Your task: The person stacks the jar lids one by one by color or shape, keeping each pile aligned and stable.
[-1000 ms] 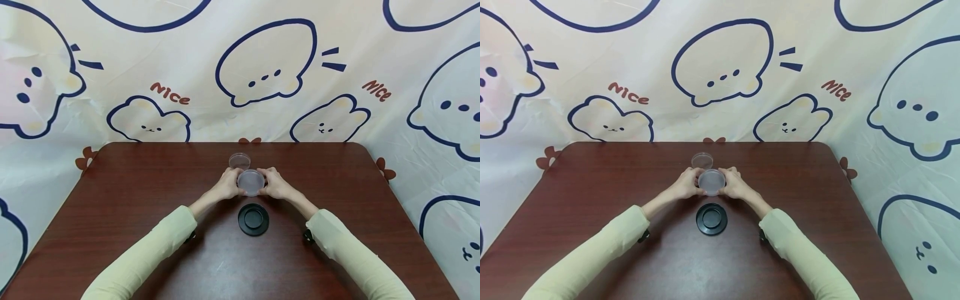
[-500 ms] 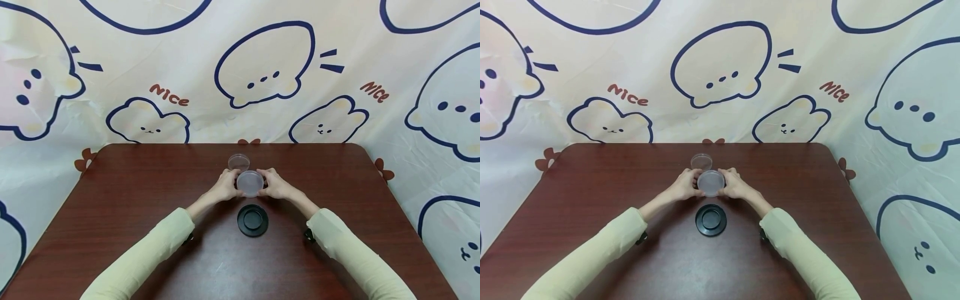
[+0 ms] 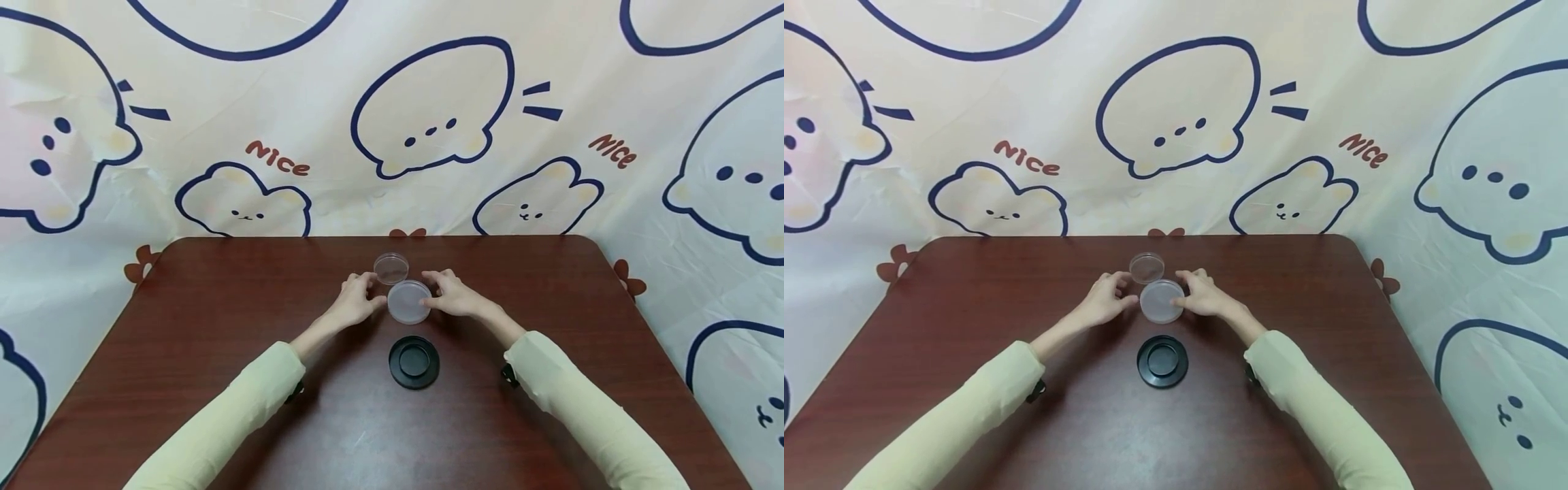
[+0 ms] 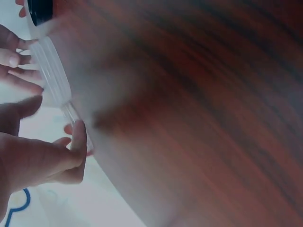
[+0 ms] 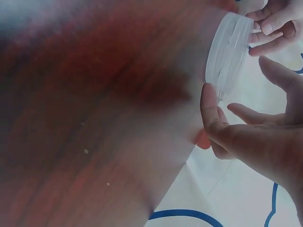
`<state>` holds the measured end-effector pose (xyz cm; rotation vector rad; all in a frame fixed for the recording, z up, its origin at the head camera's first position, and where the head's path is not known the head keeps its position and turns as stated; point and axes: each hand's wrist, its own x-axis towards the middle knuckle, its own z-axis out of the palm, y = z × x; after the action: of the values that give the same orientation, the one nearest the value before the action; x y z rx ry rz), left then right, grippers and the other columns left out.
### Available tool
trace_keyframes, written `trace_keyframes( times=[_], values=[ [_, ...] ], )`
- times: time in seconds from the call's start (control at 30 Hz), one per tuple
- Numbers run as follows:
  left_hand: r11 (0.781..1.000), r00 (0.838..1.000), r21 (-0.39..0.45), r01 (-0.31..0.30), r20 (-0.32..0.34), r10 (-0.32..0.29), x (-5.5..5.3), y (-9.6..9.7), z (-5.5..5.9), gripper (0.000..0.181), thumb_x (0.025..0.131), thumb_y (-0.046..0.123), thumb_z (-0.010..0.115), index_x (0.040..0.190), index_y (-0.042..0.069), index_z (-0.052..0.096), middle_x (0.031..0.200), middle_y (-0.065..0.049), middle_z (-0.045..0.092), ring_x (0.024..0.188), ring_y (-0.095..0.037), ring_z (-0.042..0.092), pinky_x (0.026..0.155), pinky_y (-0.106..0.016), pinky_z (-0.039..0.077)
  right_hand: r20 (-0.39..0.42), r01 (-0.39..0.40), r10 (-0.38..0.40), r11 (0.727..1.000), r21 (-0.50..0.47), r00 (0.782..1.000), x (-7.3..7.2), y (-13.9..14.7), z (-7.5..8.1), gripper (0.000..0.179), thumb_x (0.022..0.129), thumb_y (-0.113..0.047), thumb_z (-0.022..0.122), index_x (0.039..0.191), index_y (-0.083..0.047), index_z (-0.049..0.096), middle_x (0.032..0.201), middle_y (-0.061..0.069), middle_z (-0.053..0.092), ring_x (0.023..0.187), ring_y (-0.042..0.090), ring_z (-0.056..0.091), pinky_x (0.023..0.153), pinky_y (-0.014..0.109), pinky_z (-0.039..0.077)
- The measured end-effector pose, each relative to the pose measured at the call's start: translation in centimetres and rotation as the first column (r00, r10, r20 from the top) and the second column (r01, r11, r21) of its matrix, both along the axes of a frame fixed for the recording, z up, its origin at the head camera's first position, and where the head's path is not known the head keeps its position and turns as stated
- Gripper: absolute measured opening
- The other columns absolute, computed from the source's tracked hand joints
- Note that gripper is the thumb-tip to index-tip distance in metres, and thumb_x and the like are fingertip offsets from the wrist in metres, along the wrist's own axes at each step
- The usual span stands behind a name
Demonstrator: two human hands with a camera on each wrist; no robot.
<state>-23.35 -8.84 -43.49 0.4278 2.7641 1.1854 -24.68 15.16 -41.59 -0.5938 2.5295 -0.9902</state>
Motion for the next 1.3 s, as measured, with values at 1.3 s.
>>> trace_keyframes(
  times=[1.3],
  values=[
    [0.987,0.999,0.156,-0.035,0.045,0.028,-6.0,-0.1,-1.8,0.096,0.073,-0.01,0.078,0.151,0.002,0.024,0.132,-0.023,0.043,0.107,-0.034,0.053,0.088,-0.037,0.049,0.148,0.014,0.019,0.975,-0.221,0.989,-8.8,-3.8,-3.0,0.067,0.087,0.01,0.064,0.146,0.003,0.034,0.146,0.022,0.037,0.124,0.038,0.048,0.094,0.039,0.048]
  ],
)
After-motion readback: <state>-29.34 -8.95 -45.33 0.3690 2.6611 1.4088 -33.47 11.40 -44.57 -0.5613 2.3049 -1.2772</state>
